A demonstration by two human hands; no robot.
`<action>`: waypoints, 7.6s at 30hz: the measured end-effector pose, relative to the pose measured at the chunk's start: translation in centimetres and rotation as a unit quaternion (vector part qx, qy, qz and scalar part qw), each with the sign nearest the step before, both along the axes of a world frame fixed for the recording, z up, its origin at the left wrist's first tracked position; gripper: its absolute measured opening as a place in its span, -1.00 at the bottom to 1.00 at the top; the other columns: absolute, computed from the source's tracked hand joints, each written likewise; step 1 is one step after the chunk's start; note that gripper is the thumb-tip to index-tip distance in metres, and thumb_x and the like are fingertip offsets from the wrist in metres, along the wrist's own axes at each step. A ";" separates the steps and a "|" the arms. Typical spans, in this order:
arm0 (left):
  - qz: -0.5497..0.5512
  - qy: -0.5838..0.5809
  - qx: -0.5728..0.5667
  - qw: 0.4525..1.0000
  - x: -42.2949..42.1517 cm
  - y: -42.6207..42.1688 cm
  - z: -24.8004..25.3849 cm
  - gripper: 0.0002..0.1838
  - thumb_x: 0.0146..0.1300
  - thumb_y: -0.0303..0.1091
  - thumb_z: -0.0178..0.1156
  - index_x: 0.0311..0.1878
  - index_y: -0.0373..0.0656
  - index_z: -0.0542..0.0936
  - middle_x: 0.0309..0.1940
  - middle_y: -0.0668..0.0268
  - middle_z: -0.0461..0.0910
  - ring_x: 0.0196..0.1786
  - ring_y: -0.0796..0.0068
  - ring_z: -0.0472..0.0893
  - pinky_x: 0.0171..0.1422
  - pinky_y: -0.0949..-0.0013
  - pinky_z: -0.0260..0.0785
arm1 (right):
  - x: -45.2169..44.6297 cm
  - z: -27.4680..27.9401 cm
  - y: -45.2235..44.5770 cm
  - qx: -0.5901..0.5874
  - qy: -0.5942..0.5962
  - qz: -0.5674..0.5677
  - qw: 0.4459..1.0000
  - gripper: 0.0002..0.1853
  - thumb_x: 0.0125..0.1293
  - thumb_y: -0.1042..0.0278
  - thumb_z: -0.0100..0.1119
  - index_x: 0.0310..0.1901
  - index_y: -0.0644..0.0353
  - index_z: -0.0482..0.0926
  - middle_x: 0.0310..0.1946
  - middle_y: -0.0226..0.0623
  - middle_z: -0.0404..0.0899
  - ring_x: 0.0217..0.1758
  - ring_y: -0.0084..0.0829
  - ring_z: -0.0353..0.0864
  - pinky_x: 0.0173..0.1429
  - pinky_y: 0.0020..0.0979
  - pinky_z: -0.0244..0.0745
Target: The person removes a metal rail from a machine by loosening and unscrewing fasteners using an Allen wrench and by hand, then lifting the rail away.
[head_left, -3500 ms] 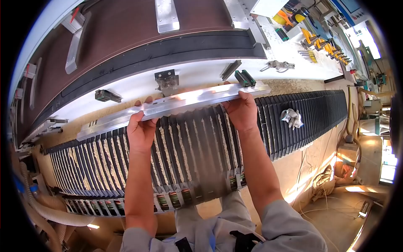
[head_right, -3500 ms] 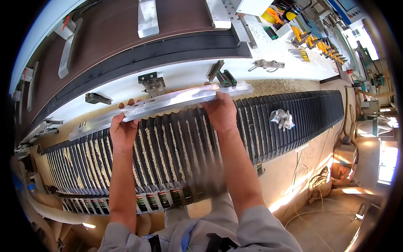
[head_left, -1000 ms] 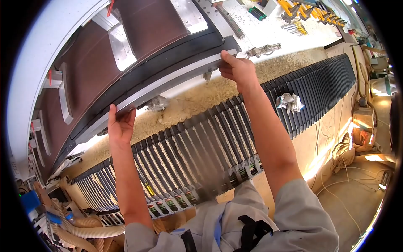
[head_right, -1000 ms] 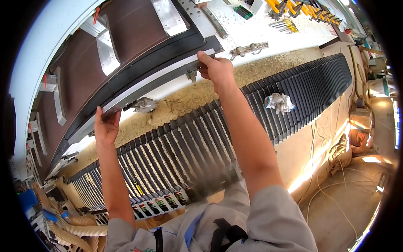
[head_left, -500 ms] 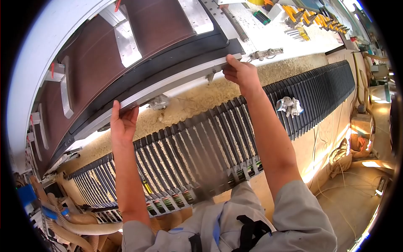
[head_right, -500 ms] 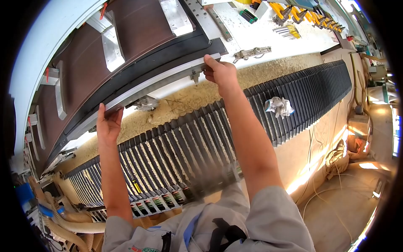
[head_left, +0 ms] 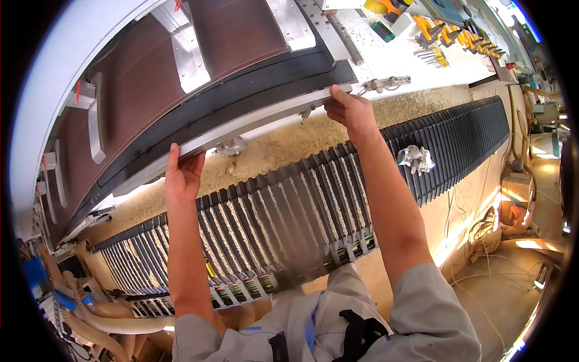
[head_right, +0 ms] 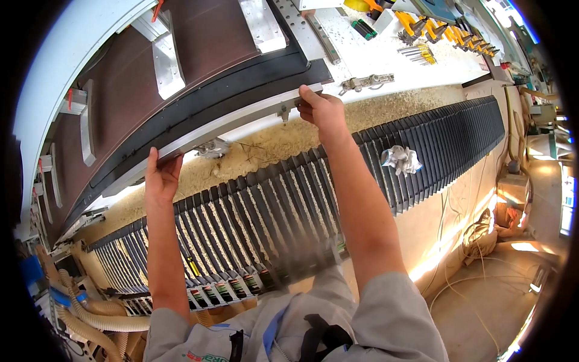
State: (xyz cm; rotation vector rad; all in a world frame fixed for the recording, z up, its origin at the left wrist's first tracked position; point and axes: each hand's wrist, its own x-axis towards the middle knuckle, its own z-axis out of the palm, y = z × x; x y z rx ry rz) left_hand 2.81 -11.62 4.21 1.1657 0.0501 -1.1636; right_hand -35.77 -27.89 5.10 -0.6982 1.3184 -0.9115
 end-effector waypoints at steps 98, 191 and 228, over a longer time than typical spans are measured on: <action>0.049 -0.537 0.195 0.819 7.9 15.8 -14.2 -0.60 0.38 -0.05 0.32 -0.23 -0.28 0.75 -0.37 0.15 0.75 -0.33 0.38 0.66 -0.19 0.20 0.50 | -1.4 -6.7 3.2 -0.420 0.447 0.007 0.790 -0.04 0.40 -0.10 0.32 0.49 0.58 0.16 0.48 0.39 0.23 0.58 0.22 0.20 0.64 -0.04 0.09; 0.258 0.078 -0.382 0.884 -9.0 0.7 -20.1 -0.78 0.41 -0.44 0.30 -0.03 -0.44 0.61 -0.15 0.09 0.72 -0.04 0.31 0.76 0.14 0.36 0.69 | 21.3 -8.6 5.8 -0.695 0.621 0.240 0.271 -0.24 -0.11 -0.02 0.57 0.13 0.24 0.59 -0.26 -0.21 0.74 -0.25 -0.14 0.77 -0.13 -0.19 0.68; 0.245 0.046 -0.375 0.893 -8.7 0.7 -17.4 -0.84 0.25 -0.57 0.41 -0.13 -0.39 0.70 -0.28 0.15 0.75 -0.28 0.40 0.77 -0.10 0.40 0.69 | 21.3 -6.2 6.0 -0.652 0.616 0.297 0.328 -0.39 -0.13 -0.02 0.63 -0.17 0.26 0.60 -0.40 -0.17 0.72 -0.38 -0.20 0.76 -0.22 -0.26 0.65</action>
